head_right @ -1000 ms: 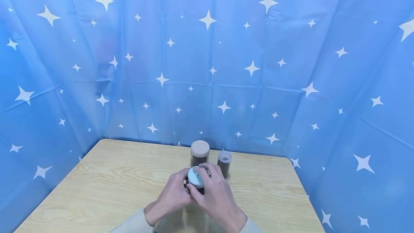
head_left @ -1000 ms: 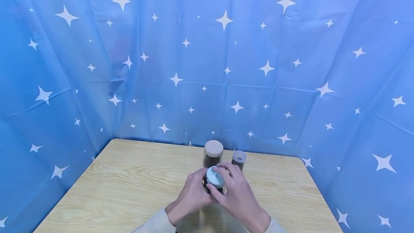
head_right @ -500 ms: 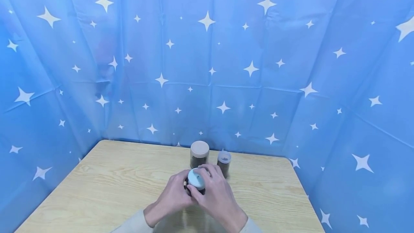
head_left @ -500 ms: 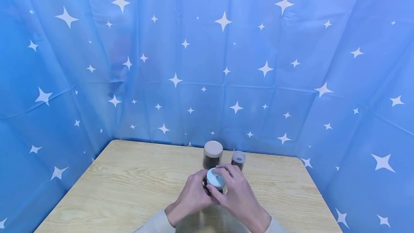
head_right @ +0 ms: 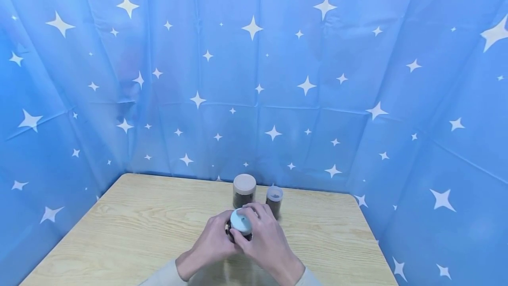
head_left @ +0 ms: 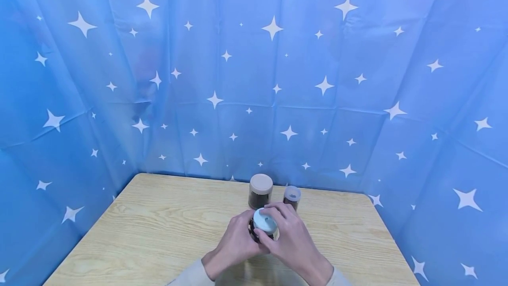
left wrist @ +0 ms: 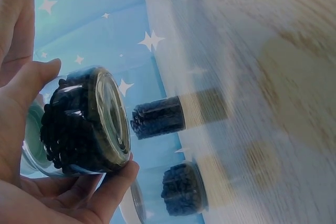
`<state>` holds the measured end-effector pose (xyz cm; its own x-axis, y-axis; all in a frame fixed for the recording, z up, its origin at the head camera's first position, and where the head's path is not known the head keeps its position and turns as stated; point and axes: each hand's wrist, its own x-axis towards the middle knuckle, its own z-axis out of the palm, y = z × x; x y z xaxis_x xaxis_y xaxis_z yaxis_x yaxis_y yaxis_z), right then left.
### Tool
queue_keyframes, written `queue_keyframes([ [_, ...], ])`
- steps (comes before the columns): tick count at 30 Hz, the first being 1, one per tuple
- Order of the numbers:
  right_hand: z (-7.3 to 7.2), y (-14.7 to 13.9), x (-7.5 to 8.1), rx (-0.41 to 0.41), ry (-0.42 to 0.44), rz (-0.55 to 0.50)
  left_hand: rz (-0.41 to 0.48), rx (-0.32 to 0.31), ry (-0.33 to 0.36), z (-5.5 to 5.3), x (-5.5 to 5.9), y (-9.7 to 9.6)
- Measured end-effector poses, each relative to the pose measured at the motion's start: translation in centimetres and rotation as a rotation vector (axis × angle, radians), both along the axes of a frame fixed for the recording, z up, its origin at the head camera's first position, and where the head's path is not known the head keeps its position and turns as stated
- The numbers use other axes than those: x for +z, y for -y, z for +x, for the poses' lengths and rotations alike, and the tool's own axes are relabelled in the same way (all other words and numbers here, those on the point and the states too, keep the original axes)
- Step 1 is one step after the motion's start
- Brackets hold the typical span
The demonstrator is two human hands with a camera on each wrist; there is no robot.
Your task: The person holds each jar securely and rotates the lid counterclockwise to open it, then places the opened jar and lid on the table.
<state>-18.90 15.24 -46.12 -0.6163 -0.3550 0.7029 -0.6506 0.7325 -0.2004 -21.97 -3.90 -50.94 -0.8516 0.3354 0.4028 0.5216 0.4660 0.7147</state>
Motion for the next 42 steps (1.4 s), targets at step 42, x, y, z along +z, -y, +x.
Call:
queue_keyframes([
  [42,-0.8,-1.8,0.1,0.199,0.091,0.013,-0.003,-0.041,-0.033,0.2,-0.2,0.0],
])
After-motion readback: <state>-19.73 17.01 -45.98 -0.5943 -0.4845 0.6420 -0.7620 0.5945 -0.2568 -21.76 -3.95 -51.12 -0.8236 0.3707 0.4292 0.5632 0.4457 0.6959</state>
